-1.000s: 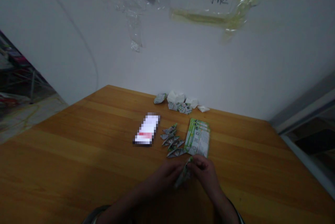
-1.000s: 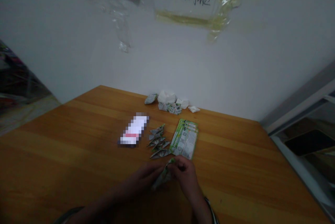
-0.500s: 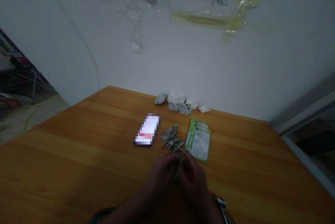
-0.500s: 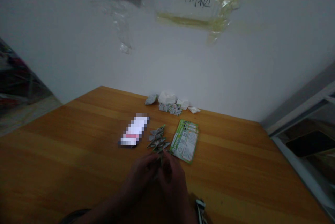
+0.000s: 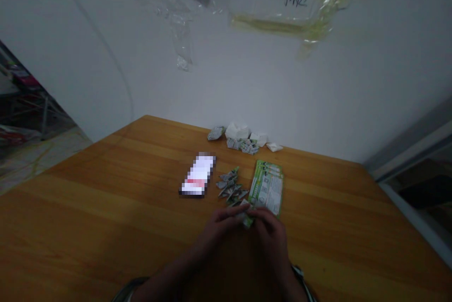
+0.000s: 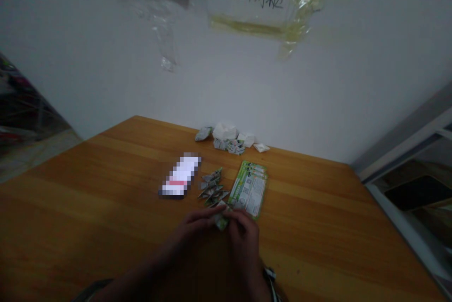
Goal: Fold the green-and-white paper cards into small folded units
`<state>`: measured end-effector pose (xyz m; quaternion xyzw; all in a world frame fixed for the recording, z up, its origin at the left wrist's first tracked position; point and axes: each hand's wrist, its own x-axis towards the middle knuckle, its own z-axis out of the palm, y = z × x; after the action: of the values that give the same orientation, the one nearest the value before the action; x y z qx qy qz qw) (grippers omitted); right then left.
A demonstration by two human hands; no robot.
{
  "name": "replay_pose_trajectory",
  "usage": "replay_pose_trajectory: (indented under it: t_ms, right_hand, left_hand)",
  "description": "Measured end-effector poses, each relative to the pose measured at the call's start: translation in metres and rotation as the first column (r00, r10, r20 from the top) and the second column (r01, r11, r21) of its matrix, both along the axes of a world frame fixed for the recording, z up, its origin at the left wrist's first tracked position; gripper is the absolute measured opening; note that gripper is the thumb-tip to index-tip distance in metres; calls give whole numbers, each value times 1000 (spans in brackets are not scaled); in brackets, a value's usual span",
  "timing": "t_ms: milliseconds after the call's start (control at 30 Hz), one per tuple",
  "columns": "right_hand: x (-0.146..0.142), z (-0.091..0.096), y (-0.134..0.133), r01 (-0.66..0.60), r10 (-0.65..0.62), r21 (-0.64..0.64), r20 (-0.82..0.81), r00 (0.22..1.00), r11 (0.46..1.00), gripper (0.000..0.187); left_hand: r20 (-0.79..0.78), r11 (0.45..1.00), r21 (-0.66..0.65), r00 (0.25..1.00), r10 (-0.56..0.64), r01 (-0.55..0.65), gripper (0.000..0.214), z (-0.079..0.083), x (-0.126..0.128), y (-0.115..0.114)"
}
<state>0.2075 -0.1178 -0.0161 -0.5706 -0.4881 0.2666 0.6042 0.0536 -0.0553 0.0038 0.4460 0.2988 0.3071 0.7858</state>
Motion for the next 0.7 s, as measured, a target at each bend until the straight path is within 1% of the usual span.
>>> replay_pose_trajectory:
  t_ms: [67,100,167,233,300,367,467,533,567,633,667,700]
  right_hand:
    - [-1,1,1,-57,56,-12,-37,998,998,17]
    - [-1,1,2,-76,74,-27,-68,995,997,14]
    - [-3,-1,4,-112,100,-70,-150,984,991,10]
    - [-5,-4,6,-156,134,-85,-222,966,984,17]
    - [-8,-6,7,-183,162,-66,-252,954,981,25]
    - [-12,-5,8,-156,140,-40,-261,955,987,32]
    - [-17,0,6,-71,54,-40,-324,944,997,35]
    - [-17,4,4,-51,25,-61,-364,931,997,34]
    - [-16,5,3,-42,12,-78,-358,934,996,30]
    - [-11,7,0,-9,-22,-106,-283,959,994,19]
    - [-7,7,-1,13,-34,-91,-227,973,996,13]
    - [-4,7,-1,28,-36,-51,-165,986,998,8]
  left_hand:
    - [-50,998,31,997,57,-56,34,3,1,0]
    - [-81,995,77,994,76,-69,32,4,1,0]
    - [-114,979,193,990,83,-60,32,5,1,0]
    - [-124,954,298,990,69,-29,33,5,1,-1]
    - [-127,928,372,991,46,4,34,2,1,-1]
    - [-130,909,416,991,23,33,34,0,1,-2]
    - [-137,904,425,991,11,49,35,0,2,-3]
    - [-105,920,393,993,45,0,41,1,2,-3]
    - [-89,928,370,994,68,-31,44,1,3,-2]
    - [-97,938,341,989,107,-68,43,2,3,-1]
    - [-117,939,338,987,109,-64,37,2,3,0]
    - [-134,940,337,985,106,-55,31,2,2,1]
